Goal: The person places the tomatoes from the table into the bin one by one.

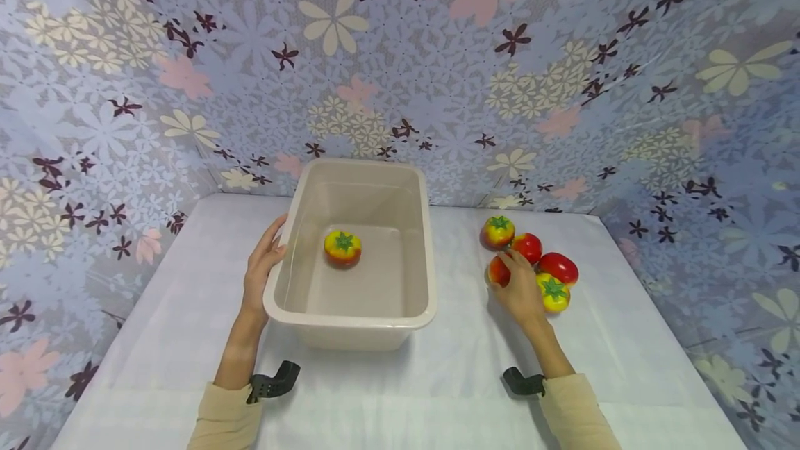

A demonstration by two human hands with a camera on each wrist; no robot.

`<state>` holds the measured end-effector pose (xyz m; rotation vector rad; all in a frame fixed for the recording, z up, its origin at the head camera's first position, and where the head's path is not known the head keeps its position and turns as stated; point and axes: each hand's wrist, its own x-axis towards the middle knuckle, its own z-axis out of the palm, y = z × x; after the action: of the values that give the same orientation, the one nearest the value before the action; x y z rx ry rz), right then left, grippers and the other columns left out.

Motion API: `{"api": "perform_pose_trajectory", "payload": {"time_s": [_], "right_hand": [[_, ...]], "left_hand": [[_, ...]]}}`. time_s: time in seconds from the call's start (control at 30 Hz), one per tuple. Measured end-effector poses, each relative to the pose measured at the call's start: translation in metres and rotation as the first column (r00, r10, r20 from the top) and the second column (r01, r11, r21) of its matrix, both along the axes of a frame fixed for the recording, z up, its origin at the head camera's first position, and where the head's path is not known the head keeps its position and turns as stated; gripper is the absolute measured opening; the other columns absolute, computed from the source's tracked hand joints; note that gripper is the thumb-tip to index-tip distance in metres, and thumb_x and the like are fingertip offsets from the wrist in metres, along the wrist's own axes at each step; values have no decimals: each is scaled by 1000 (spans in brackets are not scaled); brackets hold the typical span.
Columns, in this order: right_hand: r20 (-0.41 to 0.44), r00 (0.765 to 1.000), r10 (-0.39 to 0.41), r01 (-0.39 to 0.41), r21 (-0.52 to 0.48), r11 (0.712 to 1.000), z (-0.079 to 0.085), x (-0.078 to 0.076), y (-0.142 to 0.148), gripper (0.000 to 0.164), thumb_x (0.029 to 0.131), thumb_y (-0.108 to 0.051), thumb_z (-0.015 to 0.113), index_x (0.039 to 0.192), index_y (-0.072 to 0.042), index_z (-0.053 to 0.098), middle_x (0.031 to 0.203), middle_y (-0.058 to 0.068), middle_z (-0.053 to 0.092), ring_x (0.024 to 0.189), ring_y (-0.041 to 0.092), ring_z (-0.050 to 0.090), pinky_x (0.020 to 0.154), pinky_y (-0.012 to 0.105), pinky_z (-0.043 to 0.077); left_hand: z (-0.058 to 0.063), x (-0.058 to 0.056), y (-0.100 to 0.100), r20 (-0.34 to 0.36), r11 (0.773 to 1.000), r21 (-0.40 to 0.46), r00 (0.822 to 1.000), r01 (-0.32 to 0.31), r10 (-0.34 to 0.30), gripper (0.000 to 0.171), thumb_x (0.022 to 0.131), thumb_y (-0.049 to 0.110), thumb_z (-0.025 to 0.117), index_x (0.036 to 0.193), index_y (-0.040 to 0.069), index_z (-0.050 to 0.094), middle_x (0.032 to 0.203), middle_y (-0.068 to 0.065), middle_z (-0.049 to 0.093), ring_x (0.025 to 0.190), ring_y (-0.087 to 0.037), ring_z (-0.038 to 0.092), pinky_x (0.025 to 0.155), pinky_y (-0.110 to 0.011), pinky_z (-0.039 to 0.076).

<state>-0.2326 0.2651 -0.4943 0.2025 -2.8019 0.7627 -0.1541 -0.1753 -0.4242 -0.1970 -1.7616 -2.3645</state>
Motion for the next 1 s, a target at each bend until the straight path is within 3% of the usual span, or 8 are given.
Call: {"api": "perform_pose_trajectory", "payload": {"time_s": [0.23,0.37,0.47,0.57,0.77,0.87,1.0], "right_hand": [[-85,996,24,-29,-58,998,1,0,-1,60,76,-9,79,131,3,56,137,27,51,125,45,49,105,59,39],[-140,989,38,-58,-140,988,5,0,-5,60,79,-11,79,132,1,55,133,23,57,118,42,55,101,57,44],[-132,991,11,-41,-223,974,10,0,-9,61,80,-15,79,134,-1,54,131,23,59,110,40,58,95,55,48],[-91,996,-20,-10,-319,948,16,-1,-14,61,83,-19,78,136,-3,53,134,21,58,111,38,60,93,52,51],[-58,998,-10,-21,-512,859,30,-8,-25,58,86,-19,75,137,-2,53,140,18,54,128,34,53,97,45,49],[-35,999,5,-24,-558,830,36,-10,-29,57,87,-18,75,137,-2,53,141,16,54,132,31,50,97,39,49],[-6,999,36,-32,-598,801,44,-7,-33,57,88,-14,73,139,-1,51,143,16,52,134,30,48,95,23,50]], "left_hand": [[-1,-1,0,-6,1000,10,1000,-2,2,52,101,8,32,153,8,30,144,0,50,117,-12,55,92,-26,50],[-1,-1,0,-11,1000,15,1000,0,0,52,101,8,31,153,7,29,144,-1,49,118,-11,55,93,-25,50],[-2,-1,1,-18,1000,25,1000,5,-4,52,101,7,31,153,6,29,143,0,50,117,-11,55,92,-25,50],[-2,-1,0,-19,1000,26,1000,2,-2,52,101,7,31,152,7,29,142,0,51,116,-12,56,91,-26,51],[-1,-1,0,-27,1000,29,1000,8,-8,52,101,6,29,153,6,26,146,-5,47,114,-7,56,90,-24,51],[-2,-1,0,-32,999,38,999,13,-12,52,101,6,29,153,5,26,145,-3,48,115,-7,56,90,-23,51],[-2,-1,1,-32,999,44,999,13,-12,52,101,6,30,153,6,28,143,-1,50,114,-8,57,89,-23,52]]}}
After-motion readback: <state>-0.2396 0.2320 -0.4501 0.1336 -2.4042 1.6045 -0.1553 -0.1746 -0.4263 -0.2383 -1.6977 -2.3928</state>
